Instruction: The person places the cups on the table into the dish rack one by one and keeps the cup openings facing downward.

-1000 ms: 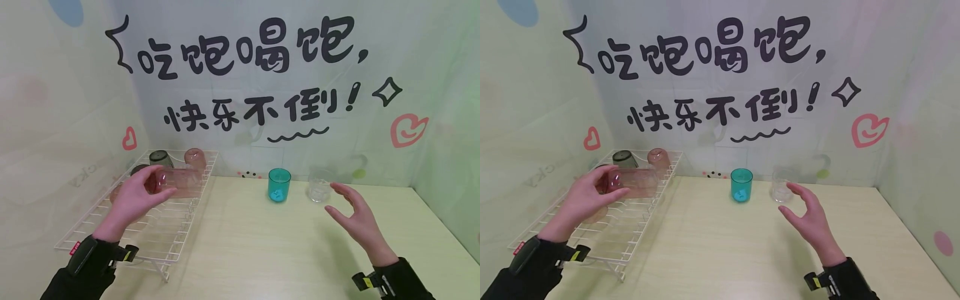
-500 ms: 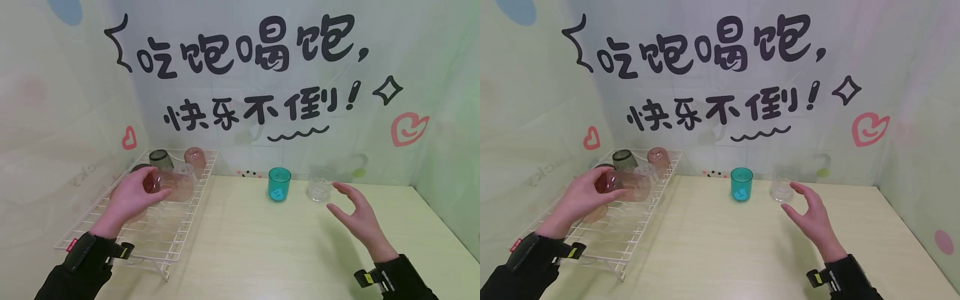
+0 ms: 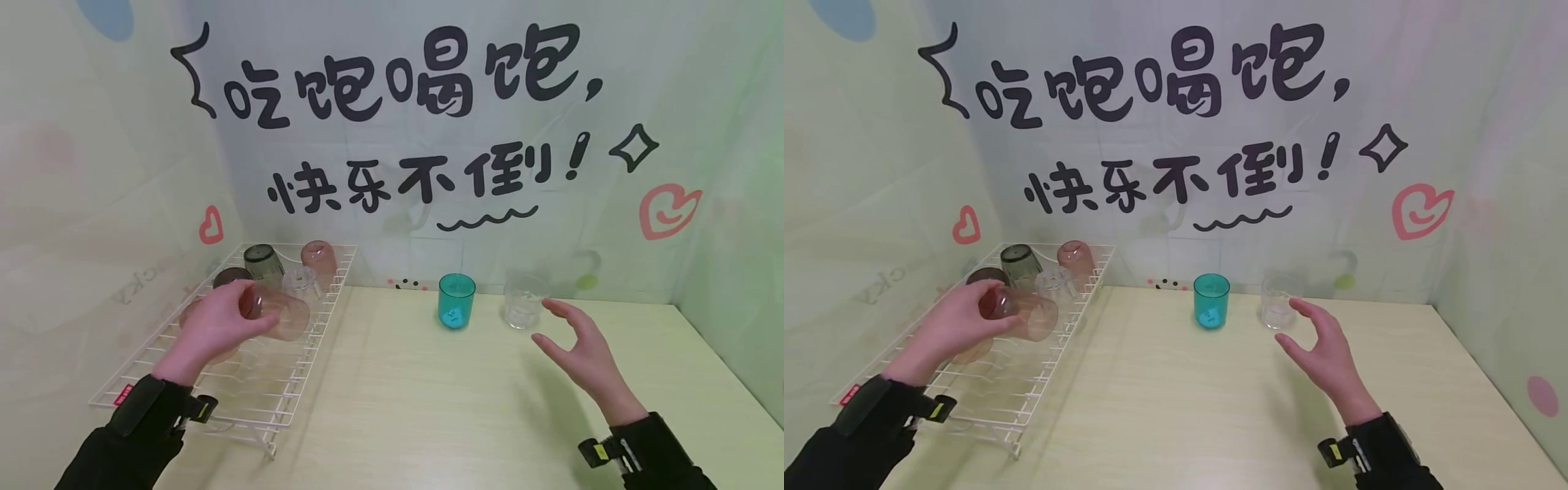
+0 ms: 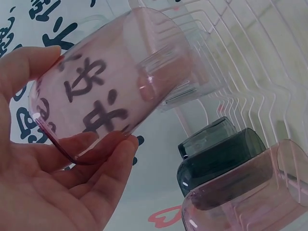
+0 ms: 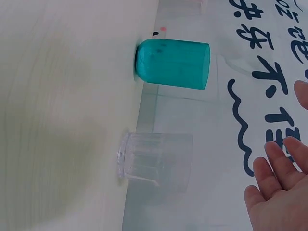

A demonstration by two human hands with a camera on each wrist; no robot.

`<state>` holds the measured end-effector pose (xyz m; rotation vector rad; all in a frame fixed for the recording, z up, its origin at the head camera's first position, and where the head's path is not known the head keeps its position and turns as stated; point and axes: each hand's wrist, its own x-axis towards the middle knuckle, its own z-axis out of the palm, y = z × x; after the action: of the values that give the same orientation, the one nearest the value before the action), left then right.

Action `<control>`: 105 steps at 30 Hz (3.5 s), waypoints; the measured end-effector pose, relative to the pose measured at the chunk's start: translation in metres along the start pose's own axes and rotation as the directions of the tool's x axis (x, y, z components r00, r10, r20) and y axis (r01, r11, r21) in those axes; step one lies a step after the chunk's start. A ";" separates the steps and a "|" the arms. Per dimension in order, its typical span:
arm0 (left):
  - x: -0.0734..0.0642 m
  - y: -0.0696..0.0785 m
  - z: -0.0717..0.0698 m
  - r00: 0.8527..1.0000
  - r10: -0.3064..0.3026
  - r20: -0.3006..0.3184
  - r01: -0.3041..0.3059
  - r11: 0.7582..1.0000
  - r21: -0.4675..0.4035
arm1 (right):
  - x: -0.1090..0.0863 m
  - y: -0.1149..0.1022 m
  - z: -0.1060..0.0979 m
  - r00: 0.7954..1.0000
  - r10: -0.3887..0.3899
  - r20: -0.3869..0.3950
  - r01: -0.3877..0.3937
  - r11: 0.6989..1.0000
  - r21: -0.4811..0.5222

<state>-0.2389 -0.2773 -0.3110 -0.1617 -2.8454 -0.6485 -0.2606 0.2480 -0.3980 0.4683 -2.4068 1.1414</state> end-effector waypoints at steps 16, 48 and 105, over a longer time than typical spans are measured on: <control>0.013 -0.001 0.005 0.996 -0.004 0.087 0.004 1.000 0.003 | 0.001 0.007 0.001 1.000 0.002 0.003 -0.002 1.000 -0.028; 0.031 0.003 0.025 0.965 0.000 0.263 -0.012 0.999 0.044 | 0.024 0.026 0.013 0.992 -0.123 0.014 0.124 0.971 -0.203; 0.016 0.017 0.004 0.991 0.131 0.039 -0.133 0.991 0.031 | 0.043 0.053 0.027 0.987 -0.150 0.055 0.160 0.905 -0.393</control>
<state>-0.2527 -0.2591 -0.3038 -0.3567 -2.8488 -0.5757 -0.3291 0.2536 -0.4256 0.5255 -2.4826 0.5585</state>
